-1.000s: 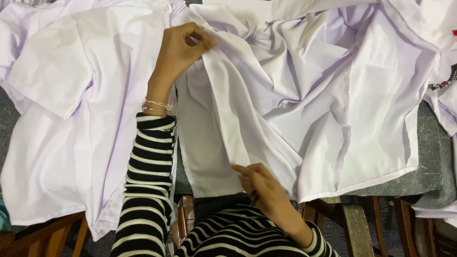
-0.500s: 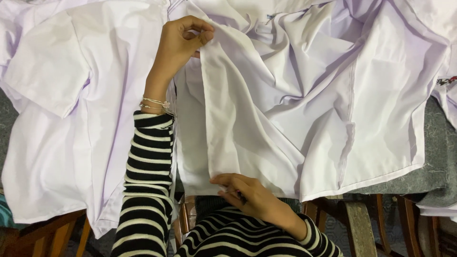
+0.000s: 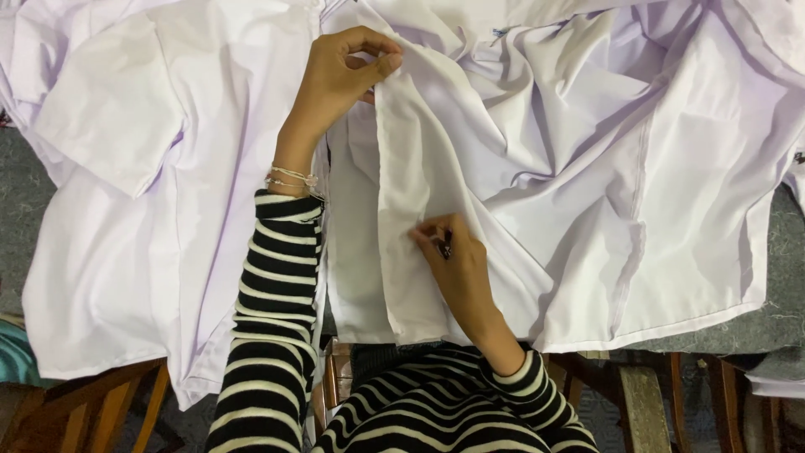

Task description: The person uses a seam ripper to trim loose threads from the hem and seams of a white shirt. They hold the shirt open with one hand while carefully cutting the threads with the other, then fold the shirt and place it on a pile.

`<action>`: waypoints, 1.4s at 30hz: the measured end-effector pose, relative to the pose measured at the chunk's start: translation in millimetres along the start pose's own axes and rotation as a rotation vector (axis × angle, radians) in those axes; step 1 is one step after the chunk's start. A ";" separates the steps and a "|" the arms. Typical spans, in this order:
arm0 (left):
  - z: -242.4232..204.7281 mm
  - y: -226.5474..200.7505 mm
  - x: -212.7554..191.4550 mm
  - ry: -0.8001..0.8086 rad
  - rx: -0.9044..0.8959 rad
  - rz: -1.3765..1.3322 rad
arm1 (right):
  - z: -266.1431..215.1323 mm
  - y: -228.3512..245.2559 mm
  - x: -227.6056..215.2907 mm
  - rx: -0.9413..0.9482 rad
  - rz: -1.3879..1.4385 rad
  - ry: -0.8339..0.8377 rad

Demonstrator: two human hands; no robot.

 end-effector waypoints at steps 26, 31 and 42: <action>-3.7 -10.1 -3.2 0.082 -0.051 0.012 | -41.1 7.6 -90.7 -0.086 0.235 1.006; -4.5 -9.2 -5.5 0.145 -0.046 -0.020 | -32.2 5.4 -80.5 -0.056 -0.010 0.802; 3.8 9.1 4.8 0.130 -0.062 -0.155 | -68.3 -16.1 -24.9 -0.396 -0.302 0.427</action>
Point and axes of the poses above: each hand's wrist, its own z-axis towards the middle knuckle, its own x-axis out of the palm, y = z × x, the point moved 2 cm from there along z, towards the middle knuckle, and after that the axes turned 14 degrees about -y, right-handed, at the moved point
